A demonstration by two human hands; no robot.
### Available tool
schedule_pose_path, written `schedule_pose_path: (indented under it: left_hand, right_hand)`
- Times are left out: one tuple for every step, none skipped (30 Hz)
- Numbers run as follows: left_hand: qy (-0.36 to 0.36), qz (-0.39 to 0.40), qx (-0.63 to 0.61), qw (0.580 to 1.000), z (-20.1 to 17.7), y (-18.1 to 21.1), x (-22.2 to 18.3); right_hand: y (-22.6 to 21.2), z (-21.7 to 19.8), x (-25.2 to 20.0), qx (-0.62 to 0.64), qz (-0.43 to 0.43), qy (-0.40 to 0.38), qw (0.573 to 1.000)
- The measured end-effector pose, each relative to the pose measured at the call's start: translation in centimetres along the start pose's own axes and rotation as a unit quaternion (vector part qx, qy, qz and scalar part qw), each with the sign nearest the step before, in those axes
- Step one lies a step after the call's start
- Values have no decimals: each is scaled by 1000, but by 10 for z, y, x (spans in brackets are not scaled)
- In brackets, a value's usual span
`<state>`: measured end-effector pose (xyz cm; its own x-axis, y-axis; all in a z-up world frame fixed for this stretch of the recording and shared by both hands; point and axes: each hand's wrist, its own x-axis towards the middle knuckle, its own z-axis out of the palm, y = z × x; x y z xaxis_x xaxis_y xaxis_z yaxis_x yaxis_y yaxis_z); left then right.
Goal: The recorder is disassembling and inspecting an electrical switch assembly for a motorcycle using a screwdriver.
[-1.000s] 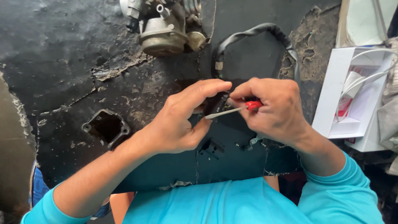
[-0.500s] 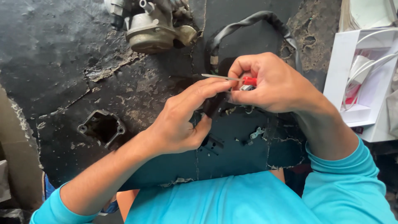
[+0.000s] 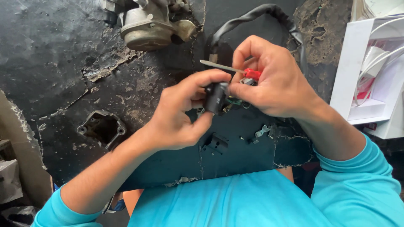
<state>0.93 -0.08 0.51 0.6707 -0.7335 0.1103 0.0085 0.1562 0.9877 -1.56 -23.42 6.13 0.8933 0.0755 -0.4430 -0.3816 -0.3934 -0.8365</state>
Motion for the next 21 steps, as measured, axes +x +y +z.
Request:
schedule_pose_path:
  left_hand:
    - [0,1,0,1000,-1,-1,0]
    - [0,-16,-66,998,-2,-2,0]
    - [0,-33,-133,991,-3,-3,-1]
    - [0,-31,-133,991,-4,-3,0]
    - [0,-55,-144,988,-6,-2,2]
    - [0,-79,-154,985,-8,-1,3]
    - [1,-77,-154,985,-8,0,3]
    - [5,-93,-201,975,-8,1,4]
    - [8,-108,-248,963,-8,1,5]
    - [10,-107,-249,962,-9,2,5]
    - [9,-111,-259,960,-10,2,5]
    - [10,-114,-268,957,-12,2,5]
    - [13,-113,-268,957,-13,2,4]
    - [19,-123,-271,955,-13,3,4]
    - [25,-133,-274,952,-14,3,4]
    - [28,-129,-275,952,-14,1,4]
    - [35,-129,-286,949,-15,-1,4]
    - [43,-131,-298,945,-14,-3,3]
    - [47,-128,-300,944,-15,-4,2]
    - [45,-124,-297,946,-15,-5,2]
    - [43,-120,-293,947,-15,-7,3]
  right_hand:
    - [0,0,-1,0,-1,1,1000]
    - [-1,-1,-2,-31,-54,9,998]
    - [-1,-1,-3,-61,-107,18,992]
    - [-1,-1,-3,-63,-107,18,992]
    - [-1,-2,-3,-66,-102,16,992]
    - [-1,-1,-3,-68,-97,13,993]
    - [-2,-3,-2,-70,-98,12,993]
    - [-2,-4,-3,-67,-76,24,995]
    - [-2,-6,-3,-64,-54,35,996]
    - [-1,-9,-5,-66,-54,33,996]
    - [1,-12,-7,-3,-68,31,997]
    - [1,-15,-8,61,-81,27,994]
    - [4,-19,-14,59,-82,24,995]
    - [7,-23,-20,38,-111,59,991]
    - [10,-28,-26,16,-140,93,986]
    - [6,-29,-33,13,-142,90,986]
    - [3,-30,-39,79,-178,95,976]
    - [0,-32,-46,146,-210,97,962]
    - [0,-32,-50,143,-211,92,963]
    - [1,-32,-55,154,-222,98,958]
    - [2,-33,-59,166,-233,103,953]
